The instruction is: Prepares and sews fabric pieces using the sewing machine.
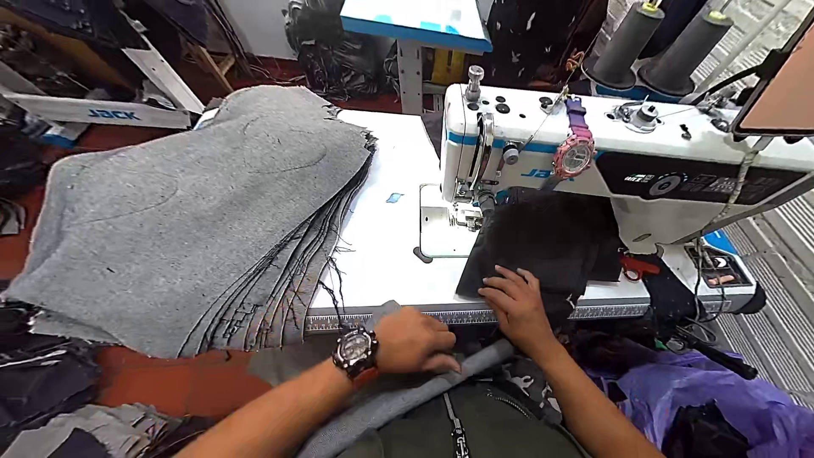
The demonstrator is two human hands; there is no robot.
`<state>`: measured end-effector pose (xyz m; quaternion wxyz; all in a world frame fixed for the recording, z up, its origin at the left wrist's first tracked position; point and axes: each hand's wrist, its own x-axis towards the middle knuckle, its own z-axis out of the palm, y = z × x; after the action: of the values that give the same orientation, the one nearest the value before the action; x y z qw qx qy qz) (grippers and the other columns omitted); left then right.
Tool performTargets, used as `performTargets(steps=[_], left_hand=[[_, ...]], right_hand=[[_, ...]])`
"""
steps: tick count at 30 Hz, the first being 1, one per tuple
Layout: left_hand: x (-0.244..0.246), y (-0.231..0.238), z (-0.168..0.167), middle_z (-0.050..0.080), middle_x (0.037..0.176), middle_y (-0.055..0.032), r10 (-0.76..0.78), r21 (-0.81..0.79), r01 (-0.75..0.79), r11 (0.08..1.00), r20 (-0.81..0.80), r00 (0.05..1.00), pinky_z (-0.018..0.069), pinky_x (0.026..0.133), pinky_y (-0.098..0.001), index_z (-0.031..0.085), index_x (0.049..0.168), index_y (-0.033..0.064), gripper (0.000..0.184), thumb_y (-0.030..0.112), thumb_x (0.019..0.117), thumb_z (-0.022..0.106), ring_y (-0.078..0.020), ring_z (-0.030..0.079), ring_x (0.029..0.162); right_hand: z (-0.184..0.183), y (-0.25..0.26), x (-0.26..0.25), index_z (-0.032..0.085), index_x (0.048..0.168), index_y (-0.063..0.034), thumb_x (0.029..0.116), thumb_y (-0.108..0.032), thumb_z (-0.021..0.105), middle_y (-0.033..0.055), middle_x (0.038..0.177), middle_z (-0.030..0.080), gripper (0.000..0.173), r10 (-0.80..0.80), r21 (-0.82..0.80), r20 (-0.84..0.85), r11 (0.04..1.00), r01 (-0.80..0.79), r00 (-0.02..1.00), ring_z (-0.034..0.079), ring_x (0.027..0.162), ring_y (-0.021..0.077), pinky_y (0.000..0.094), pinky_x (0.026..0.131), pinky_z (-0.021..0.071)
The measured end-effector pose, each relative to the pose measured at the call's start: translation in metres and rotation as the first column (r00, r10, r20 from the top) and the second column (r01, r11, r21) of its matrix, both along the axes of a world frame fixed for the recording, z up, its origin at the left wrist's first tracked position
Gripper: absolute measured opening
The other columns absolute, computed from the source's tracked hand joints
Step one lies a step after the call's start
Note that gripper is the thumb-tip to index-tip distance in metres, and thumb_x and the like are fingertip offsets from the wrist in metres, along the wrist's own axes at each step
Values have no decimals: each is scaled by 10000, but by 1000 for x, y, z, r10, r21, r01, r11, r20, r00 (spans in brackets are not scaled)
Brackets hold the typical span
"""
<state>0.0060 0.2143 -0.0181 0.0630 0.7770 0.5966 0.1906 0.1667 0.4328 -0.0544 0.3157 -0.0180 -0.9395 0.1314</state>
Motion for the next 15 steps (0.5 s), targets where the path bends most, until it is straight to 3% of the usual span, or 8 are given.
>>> performTargets(steps=[3, 8, 11, 15], left_hand=[[6, -17, -17, 582, 638, -15, 58, 94, -64, 994, 59, 997, 521, 503, -362, 663, 764, 105, 542, 509, 1054, 447, -170, 626, 580], [6, -39, -35, 586, 635, -6, 175, 140, -197, 970, 154, 972, 498, 498, -328, 670, 771, 105, 474, 445, 1050, 495, -142, 600, 563], [16, -36, -38, 587, 633, -9, 149, 167, -179, 969, 179, 973, 499, 506, -314, 667, 770, 99, 460, 434, 1047, 517, -138, 597, 561], [27, -34, -41, 594, 642, -10, 177, 188, -225, 956, 242, 954, 497, 512, -297, 659, 770, 97, 465, 441, 1051, 523, -128, 591, 562]], right_hand=[[-1, 30, 4, 778, 1049, -99, 1004, -88, 583, 81, 1162, 759, 201, 34, 103, -65, 994, -27, 997, 625, 1272, 327, 623, 1110, 393], [30, 103, 26, 765, 1069, -81, 1001, -19, 544, 117, 1153, 758, 239, -65, 341, -92, 935, 93, 994, 632, 1244, 355, 617, 1079, 390], [20, 119, 24, 746, 1042, -52, 1037, -69, 530, 131, 1145, 756, 216, -116, 252, -127, 957, 145, 985, 652, 1219, 351, 588, 1076, 408], [33, 79, 25, 736, 1077, -29, 1057, -158, 490, 142, 1233, 724, 278, -359, 73, -50, 929, 362, 932, 565, 1328, 398, 673, 1126, 323]])
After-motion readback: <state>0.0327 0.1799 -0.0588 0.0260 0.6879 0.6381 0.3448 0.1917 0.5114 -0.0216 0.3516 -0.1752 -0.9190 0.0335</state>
